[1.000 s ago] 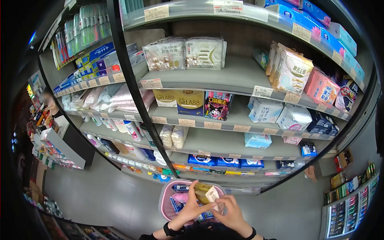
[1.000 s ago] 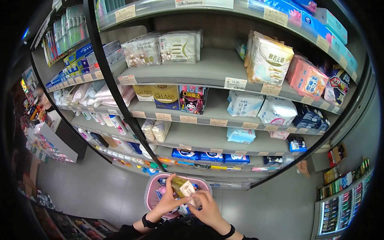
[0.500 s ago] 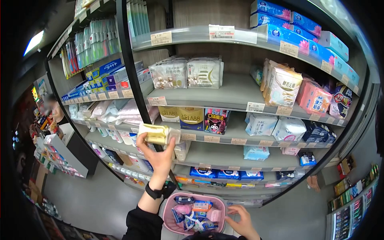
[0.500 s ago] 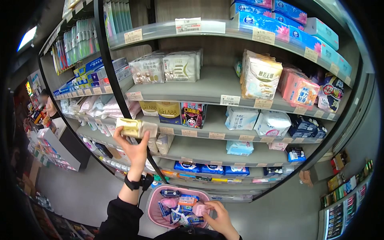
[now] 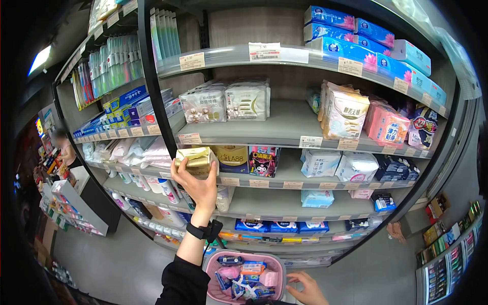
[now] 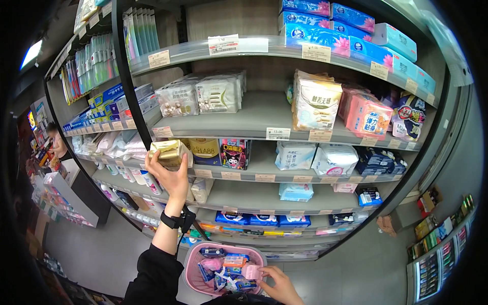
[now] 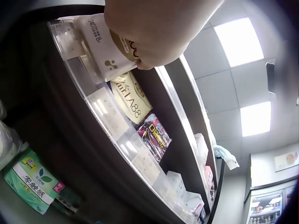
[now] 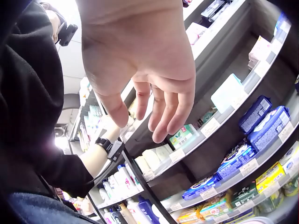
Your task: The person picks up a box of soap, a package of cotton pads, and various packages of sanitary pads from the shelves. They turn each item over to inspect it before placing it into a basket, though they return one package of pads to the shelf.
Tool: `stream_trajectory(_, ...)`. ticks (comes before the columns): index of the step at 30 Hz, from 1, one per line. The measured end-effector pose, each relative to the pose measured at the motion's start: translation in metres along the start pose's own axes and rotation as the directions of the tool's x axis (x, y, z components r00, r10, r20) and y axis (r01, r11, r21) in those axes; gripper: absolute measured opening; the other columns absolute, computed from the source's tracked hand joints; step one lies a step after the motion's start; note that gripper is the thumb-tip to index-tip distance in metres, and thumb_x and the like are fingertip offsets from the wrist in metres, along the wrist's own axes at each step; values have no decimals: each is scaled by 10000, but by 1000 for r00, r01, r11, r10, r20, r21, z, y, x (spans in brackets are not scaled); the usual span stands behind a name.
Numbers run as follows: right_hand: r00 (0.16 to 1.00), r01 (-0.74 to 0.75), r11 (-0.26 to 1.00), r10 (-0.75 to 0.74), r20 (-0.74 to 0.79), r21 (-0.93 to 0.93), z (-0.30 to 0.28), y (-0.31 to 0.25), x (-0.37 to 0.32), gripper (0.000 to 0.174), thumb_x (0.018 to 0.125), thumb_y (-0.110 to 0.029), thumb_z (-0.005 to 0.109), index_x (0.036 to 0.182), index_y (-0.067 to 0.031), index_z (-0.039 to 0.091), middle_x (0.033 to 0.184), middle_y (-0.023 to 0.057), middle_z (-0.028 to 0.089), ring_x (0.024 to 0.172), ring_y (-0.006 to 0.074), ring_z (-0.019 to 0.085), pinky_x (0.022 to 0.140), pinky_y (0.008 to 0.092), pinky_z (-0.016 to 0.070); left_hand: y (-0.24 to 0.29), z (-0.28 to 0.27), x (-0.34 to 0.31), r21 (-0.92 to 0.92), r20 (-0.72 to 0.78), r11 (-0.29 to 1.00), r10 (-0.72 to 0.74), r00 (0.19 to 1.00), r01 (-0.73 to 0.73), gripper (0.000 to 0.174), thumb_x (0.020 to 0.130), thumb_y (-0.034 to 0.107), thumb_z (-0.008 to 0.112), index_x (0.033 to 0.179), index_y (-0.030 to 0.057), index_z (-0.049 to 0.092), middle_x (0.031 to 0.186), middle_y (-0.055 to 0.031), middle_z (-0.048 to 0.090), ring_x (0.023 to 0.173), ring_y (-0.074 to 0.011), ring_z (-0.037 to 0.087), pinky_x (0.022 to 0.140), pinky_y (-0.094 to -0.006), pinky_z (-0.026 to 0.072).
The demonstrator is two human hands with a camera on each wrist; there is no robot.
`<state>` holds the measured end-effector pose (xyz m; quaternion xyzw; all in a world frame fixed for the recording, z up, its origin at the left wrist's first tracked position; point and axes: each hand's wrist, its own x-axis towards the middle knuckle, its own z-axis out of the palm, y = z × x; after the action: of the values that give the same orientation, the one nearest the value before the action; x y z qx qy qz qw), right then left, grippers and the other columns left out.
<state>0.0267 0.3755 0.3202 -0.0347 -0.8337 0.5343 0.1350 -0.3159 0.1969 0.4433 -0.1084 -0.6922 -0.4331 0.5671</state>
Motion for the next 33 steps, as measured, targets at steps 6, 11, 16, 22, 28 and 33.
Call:
stream_trajectory(6, 999, -3, 1000, 3, 40, -3, 1, 0, 0, 366, 770, -79, 702, 1125, -88, 612, 943, 124, 608, 864, 286, 635, 752, 351, 502, -3, 12, 3, 69, 6, 995, 66, 998, -66, 695, 727, 189, 819, 1264, 8, 418, 1390, -228, 279, 1304, -413, 291, 1074, -500, 271)
stream_trajectory(11, 997, -41, 999, 40, 60, 21, 2, 2, -2, 359, 784, -71, 697, 1132, -79, 609, 957, 125, 605, 879, 267, 636, 759, 344, 510, -5, 9, 1, 196, 60, 972, 119, 991, -128, 629, 754, 207, 787, 1248, 3, 455, 1381, -246, 296, 1290, -427, 302, 1057, -511, 289)
stream_trajectory(16, 997, -43, 998, 40, 72, 46, 2, 2, -2, 355, 801, -70, 688, 1145, -78, 604, 972, 129, 604, 883, 260, 638, 765, 341, 517, -13, 15, -6, 208, 82, 957, 191, 978, -204, 577, 801, 194, 728, 1282, 23, 460, 1402, -249, 299, 1298, -440, 300, 1063, -523, 291)
stream_trajectory(22, 983, 2, 1000, 2, 185, -23, -5, 2, 3, 357, 826, -138, 716, 1157, -62, 605, 1031, 111, 613, 941, 235, 635, 824, 326, 498, -10, 11, -7, 208, 224, 949, 190, 956, -238, 592, 826, 115, 639, 1372, 59, 416, 1450, -229, 290, 1331, -451, 257, 1097, -534, 259)
stream_trajectory(28, 989, -69, 998, 67, 132, 9, 0, 0, 1, 359, 809, -70, 678, 1159, -74, 597, 990, 138, 605, 904, 278, 644, 774, 346, 521, -7, 8, -5, 199, 300, 956, 152, 942, -217, 619, 800, 16, 577, 1390, 68, 399, 1465, -239, 245, 1333, -455, 247, 1102, -537, 244)
stream_trajectory(33, 990, -33, 999, 28, 135, 37, 1, 7, 2, 370, 819, -78, 666, 1181, -72, 589, 1031, 146, 608, 941, 282, 648, 792, 349, 528, -16, 10, -13, 100, 262, 985, 110, 959, -140, 576, 777, -29, 566, 1331, 53, 431, 1395, -276, 267, 1289, -463, 288, 1075, -526, 270)
